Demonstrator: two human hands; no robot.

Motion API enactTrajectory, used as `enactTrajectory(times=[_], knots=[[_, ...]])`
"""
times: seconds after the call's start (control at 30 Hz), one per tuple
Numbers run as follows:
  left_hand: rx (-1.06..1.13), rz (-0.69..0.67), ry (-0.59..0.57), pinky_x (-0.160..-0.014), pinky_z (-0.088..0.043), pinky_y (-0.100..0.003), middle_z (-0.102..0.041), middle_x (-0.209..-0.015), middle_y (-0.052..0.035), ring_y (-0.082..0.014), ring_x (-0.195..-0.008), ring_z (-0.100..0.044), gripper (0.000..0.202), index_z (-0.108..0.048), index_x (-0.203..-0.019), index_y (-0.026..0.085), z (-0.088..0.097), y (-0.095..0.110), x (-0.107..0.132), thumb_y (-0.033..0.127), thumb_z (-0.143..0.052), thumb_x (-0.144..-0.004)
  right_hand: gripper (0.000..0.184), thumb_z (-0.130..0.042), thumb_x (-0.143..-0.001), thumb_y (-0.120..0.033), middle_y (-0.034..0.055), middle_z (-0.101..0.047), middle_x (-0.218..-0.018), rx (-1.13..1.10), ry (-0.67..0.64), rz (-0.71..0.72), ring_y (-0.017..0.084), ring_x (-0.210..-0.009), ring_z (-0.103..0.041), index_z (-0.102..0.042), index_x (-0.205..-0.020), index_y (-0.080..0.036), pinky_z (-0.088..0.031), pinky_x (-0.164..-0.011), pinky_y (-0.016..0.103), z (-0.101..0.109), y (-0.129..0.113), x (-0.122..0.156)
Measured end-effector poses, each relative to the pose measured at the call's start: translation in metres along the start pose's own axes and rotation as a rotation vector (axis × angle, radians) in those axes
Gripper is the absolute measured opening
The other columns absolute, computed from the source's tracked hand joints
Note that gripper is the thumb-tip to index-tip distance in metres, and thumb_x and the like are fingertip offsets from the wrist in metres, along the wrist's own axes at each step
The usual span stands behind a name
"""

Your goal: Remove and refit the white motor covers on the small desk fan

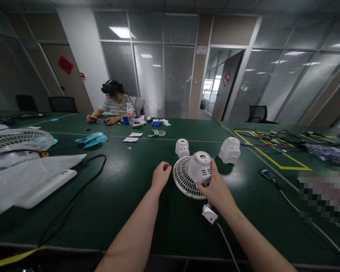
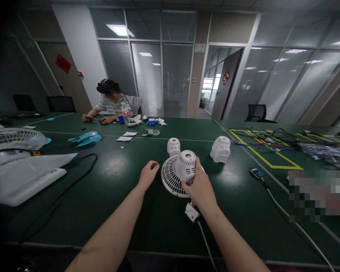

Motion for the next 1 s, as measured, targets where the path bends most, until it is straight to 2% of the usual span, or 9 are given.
enactTrajectory(times=[0.13, 0.3, 0.4, 0.5, 0.63, 0.7, 0.8, 0.9, 1.0], knots=[[-0.015, -0.003, -0.034, -0.081, -0.049, -0.031, -0.068, -0.101, -0.0049, -0.0194, -0.092, -0.063, 0.021, -0.064, -0.098, 0.023, -0.002, 0.0, 0.001, 0.037, -0.052, -0.087, 0.104, -0.062, -0.074, -0.048, 0.0177, -0.054, -0.133, 0.021, 0.052, -0.076, 0.03, -0.11, -0.061, -0.004, -0.152, -0.014, -0.047, -0.093, 0.042, 0.03, 0.06, 0.005], [-0.047, 0.001, -0.087, -0.08, -0.049, -0.032, -0.068, -0.106, -0.0049, -0.0209, -0.096, -0.063, 0.024, -0.063, -0.102, 0.024, -0.006, -0.001, 0.003, 0.038, -0.052, -0.087, 0.111, -0.065, -0.07, -0.054, 0.0178, -0.064, -0.116, 0.082, 0.081, -0.271, 0.03, -0.089, -0.068, -0.004, -0.152, -0.012, -0.052, -0.079, 0.041, 0.075, 0.144, 0.014], [-0.055, 0.0, -0.096, -0.08, -0.05, -0.032, -0.067, -0.108, -0.0052, -0.0218, -0.097, -0.063, 0.025, -0.063, -0.104, 0.024, -0.007, -0.001, 0.004, 0.038, -0.052, -0.086, 0.114, -0.064, -0.068, -0.06, 0.0204, -0.063, -0.117, 0.163, 0.143, -0.342, 0.035, -0.093, -0.067, -0.005, -0.152, -0.011, -0.052, -0.077, 0.044, 0.096, 0.182, 0.021], [-0.066, 0.009, -0.105, -0.08, -0.05, -0.033, -0.067, -0.108, -0.0057, -0.0223, -0.097, -0.064, 0.026, -0.063, -0.105, 0.024, -0.008, -0.001, 0.004, 0.037, -0.052, -0.086, 0.117, -0.062, -0.067, -0.067, 0.0229, -0.056, -0.126, 0.204, 0.198, -0.333, 0.037, -0.104, -0.062, -0.005, -0.152, -0.01, -0.05, -0.081, 0.045, 0.105, 0.202, 0.025], [-0.09, 0.007, -0.118, -0.08, -0.05, -0.033, -0.067, -0.109, -0.0062, -0.0228, -0.098, -0.063, 0.026, -0.062, -0.106, 0.025, -0.009, 0.0, 0.004, 0.037, -0.051, -0.086, 0.105, -0.056, -0.071, -0.068, 0.0229, -0.055, -0.124, 0.307, 0.273, -0.267, 0.039, -0.111, -0.056, -0.019, -0.149, -0.008, -0.046, -0.089, 0.049, 0.109, 0.198, 0.024], [-0.097, 0.002, -0.119, -0.08, -0.05, -0.033, -0.067, -0.11, -0.006, -0.0229, -0.099, -0.063, 0.026, -0.062, -0.107, 0.025, -0.009, 0.0, 0.004, 0.036, -0.052, -0.085, 0.094, -0.053, -0.076, -0.063, 0.0218, -0.057, -0.119, 0.368, 0.347, -0.256, 0.039, -0.108, -0.056, -0.024, -0.148, -0.009, -0.044, -0.089, 0.05, 0.116, 0.184, 0.021], [-0.1, 0.004, -0.125, -0.079, -0.051, -0.033, -0.067, -0.11, -0.0056, -0.0231, -0.099, -0.063, 0.027, -0.062, -0.108, 0.025, -0.01, 0.0, 0.004, 0.036, -0.052, -0.085, 0.083, -0.051, -0.082, -0.054, 0.0223, -0.053, -0.125, 0.42, 0.524, -0.169, 0.039, -0.116, -0.05, -0.024, -0.148, -0.01, -0.038, -0.096, 0.053, 0.131, 0.149, 0.007], [-0.102, 0.005, -0.127, -0.078, -0.051, -0.033, -0.066, -0.11, -0.0052, -0.0231, -0.099, -0.063, 0.027, -0.062, -0.107, 0.026, -0.01, -0.001, 0.004, 0.036, -0.052, -0.085, 0.083, -0.052, -0.083, -0.048, 0.0229, -0.045, -0.135, 0.382, 0.634, -0.061, 0.038, -0.124, -0.042, -0.018, -0.148, -0.011, -0.033, -0.1, 0.053, 0.139, 0.116, -0.027], [-0.102, 0.008, -0.126, -0.079, -0.05, -0.033, -0.067, -0.109, -0.0048, -0.0227, -0.098, -0.063, 0.025, -0.063, -0.106, 0.026, -0.01, -0.001, 0.003, 0.036, -0.052, -0.085, 0.082, -0.054, -0.082, -0.043, 0.0225, -0.043, -0.138, 0.261, 0.608, -0.033, 0.035, -0.125, -0.042, -0.016, -0.147, -0.009, -0.032, -0.103, 0.048, 0.127, 0.1, -0.079]])
Point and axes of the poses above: each hand's wrist, its own x-axis away from the middle knuckle, its own z-axis out of the back of the hand, y = z × x, the point moved 5 cm from there along -x, towards the middle knuckle
